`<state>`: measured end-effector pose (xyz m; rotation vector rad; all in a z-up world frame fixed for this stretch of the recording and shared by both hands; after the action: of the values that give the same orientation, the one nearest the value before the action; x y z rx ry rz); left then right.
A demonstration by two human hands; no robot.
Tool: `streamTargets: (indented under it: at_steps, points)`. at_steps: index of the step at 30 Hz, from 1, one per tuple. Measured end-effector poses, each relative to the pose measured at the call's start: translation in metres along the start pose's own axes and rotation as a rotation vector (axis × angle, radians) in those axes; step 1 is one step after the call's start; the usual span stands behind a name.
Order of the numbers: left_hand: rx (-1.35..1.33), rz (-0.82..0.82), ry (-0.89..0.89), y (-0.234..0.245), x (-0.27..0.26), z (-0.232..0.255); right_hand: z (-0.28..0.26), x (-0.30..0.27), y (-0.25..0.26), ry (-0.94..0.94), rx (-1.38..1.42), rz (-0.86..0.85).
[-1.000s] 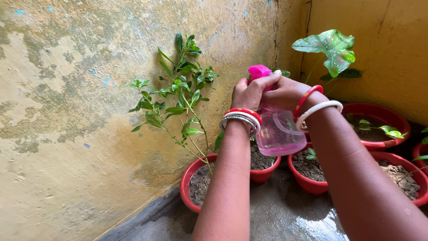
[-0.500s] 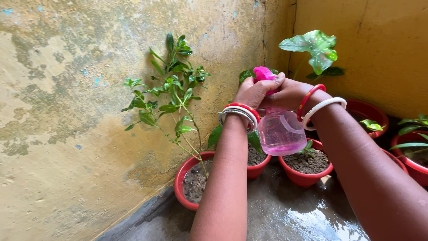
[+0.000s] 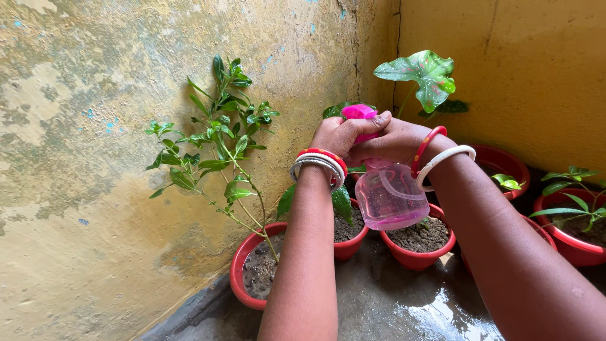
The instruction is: The person uses a spray bottle to apply liquid to several potted plants by pumping the trigger and aiming at the leaves.
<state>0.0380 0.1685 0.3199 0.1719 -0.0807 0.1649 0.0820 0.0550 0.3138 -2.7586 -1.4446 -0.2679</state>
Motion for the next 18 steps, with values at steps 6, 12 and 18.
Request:
streamTargets:
  at_steps: [6, 12, 18]
  points:
    - [0.071, 0.004, -0.025, 0.004, -0.005, -0.005, 0.008, 0.006, -0.002, -0.056, -0.066, -0.042]
    - [0.194, 0.103, 0.042, 0.016, 0.001, -0.026, 0.026, 0.018, -0.007, -0.071, -0.123, -0.029]
    - [0.011, 0.083, 0.145, 0.019, 0.014, -0.085, 0.083, 0.038, -0.006, -0.128, -0.173, 0.043]
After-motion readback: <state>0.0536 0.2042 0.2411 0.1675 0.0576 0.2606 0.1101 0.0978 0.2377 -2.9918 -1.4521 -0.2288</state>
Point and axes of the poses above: each hand's wrist, its own x-axis towards the middle knuckle, its own y-axis out of the back of the hand, z = x × y, the point moved 5 cm from there along x, towards the middle knuckle, and after that the axes turned 12 degrees about x, right-handed, at the moved point
